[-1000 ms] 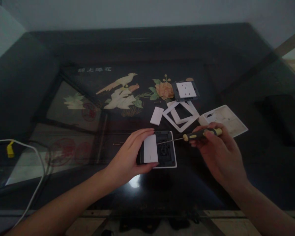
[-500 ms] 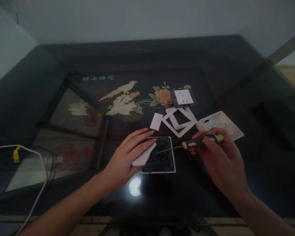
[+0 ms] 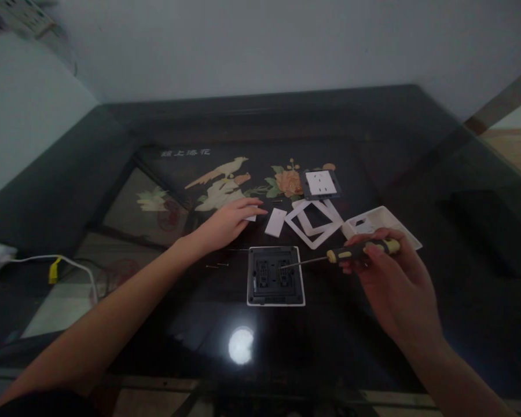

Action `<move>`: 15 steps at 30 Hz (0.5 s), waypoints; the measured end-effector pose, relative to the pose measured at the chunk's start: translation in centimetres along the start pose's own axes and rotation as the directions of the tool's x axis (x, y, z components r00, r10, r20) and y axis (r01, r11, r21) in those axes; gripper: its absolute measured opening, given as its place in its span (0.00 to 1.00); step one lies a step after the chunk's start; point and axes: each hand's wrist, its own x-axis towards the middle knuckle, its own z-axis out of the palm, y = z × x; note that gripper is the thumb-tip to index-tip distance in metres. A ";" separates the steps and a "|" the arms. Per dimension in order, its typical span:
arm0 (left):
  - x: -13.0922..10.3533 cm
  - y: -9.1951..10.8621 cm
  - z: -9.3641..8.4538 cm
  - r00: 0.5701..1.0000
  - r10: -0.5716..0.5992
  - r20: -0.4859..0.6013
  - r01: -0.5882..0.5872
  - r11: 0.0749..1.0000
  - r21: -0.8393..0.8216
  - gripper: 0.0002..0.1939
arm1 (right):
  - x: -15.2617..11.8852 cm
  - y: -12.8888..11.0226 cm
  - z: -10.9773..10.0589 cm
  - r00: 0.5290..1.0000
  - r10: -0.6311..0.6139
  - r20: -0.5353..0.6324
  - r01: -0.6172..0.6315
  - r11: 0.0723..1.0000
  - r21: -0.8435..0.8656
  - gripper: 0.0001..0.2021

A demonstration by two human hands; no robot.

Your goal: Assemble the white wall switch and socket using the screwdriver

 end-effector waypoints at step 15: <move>-5.1 7.0 -1.6 0.971 -0.120 -0.207 0.075 0.974 -0.212 0.16 | 0.6 -0.3 -0.6 0.996 -0.037 -0.085 0.036 0.999 -0.012 0.16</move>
